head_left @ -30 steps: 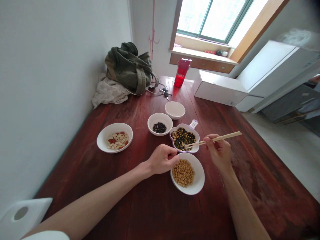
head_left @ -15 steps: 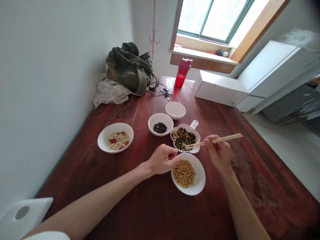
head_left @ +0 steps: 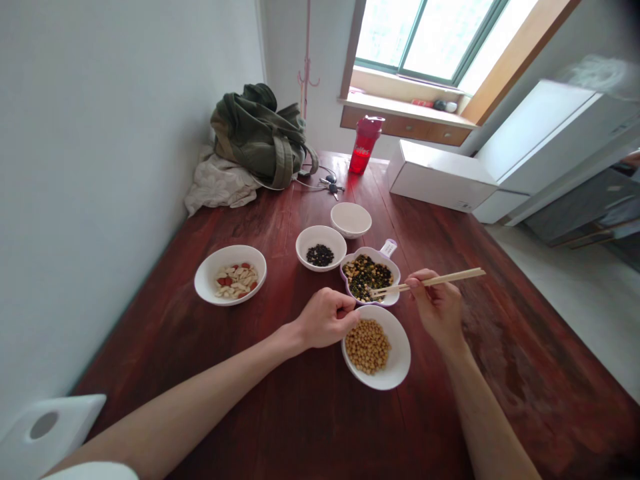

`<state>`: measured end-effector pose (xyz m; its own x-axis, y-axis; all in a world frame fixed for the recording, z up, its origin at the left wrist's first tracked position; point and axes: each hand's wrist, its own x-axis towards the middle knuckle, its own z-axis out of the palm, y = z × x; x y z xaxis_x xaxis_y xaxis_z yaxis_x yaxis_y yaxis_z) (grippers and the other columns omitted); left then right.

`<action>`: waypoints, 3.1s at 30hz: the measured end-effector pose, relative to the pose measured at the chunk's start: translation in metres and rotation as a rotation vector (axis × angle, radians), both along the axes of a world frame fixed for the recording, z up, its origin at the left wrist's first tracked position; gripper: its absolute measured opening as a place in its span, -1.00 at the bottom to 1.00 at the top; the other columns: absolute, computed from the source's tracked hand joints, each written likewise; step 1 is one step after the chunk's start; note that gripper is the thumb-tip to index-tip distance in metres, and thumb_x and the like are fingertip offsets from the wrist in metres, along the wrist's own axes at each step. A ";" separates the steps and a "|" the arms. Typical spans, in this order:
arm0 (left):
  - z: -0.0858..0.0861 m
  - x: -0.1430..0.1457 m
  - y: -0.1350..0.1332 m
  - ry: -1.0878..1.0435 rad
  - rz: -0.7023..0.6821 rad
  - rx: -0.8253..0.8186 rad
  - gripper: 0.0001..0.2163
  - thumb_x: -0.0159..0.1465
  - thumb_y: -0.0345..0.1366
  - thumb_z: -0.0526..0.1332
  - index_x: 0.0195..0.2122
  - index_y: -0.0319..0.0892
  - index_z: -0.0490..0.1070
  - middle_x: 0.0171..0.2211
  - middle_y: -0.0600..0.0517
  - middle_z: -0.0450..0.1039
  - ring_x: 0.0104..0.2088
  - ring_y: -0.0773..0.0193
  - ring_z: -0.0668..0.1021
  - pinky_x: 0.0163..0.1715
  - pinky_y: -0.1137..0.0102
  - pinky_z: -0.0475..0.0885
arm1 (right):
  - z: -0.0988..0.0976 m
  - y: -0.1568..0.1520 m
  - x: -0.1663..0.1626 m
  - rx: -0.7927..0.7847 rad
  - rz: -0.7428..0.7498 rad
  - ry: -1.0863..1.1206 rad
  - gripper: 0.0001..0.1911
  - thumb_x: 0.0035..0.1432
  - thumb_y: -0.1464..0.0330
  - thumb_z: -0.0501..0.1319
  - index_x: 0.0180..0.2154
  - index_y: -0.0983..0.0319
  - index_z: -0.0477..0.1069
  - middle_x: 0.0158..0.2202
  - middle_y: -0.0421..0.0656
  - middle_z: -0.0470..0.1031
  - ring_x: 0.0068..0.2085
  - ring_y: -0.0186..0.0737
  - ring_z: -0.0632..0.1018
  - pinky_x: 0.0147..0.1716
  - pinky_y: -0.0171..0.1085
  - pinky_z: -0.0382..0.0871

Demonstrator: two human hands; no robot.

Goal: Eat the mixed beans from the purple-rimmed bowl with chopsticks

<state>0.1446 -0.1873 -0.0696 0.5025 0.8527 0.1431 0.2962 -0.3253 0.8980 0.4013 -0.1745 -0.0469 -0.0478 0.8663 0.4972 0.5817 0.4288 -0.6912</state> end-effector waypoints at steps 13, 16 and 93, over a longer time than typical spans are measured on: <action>0.002 0.000 0.000 0.002 0.009 0.002 -0.61 0.27 -0.31 0.16 -0.61 -0.17 -0.05 -0.63 0.19 -0.07 -0.56 0.47 0.05 -0.53 0.42 -0.06 | -0.008 0.002 0.004 0.027 -0.022 0.119 -0.76 0.38 0.23 0.27 -0.32 0.22 0.52 -0.47 -0.22 0.49 -0.50 -0.32 0.46 -0.49 -0.33 0.28; 0.002 0.000 0.000 -0.003 0.010 0.007 -0.61 0.27 -0.31 0.16 -0.61 -0.17 -0.05 -0.63 0.19 -0.07 -0.56 0.47 0.05 -0.53 0.41 -0.06 | -0.007 0.003 0.007 0.048 -0.040 0.165 -0.77 0.37 0.23 0.28 -0.31 0.22 0.53 -0.46 -0.21 0.51 -0.51 -0.33 0.46 -0.52 -0.33 0.27; 0.002 0.000 0.000 0.003 0.000 -0.015 -0.62 0.26 -0.29 0.16 -0.62 -0.16 -0.03 -0.63 0.19 -0.05 -0.56 0.46 0.05 -0.53 0.42 -0.07 | -0.001 0.002 0.007 0.035 -0.067 0.188 -0.70 0.34 0.14 0.30 -0.34 0.22 0.54 -0.49 -0.19 0.50 -0.52 -0.30 0.47 -0.56 -0.34 0.33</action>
<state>0.1444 -0.1871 -0.0677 0.5025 0.8550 0.1284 0.2990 -0.3112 0.9021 0.4086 -0.1728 -0.0480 0.1060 0.8464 0.5219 0.4722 0.4190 -0.7755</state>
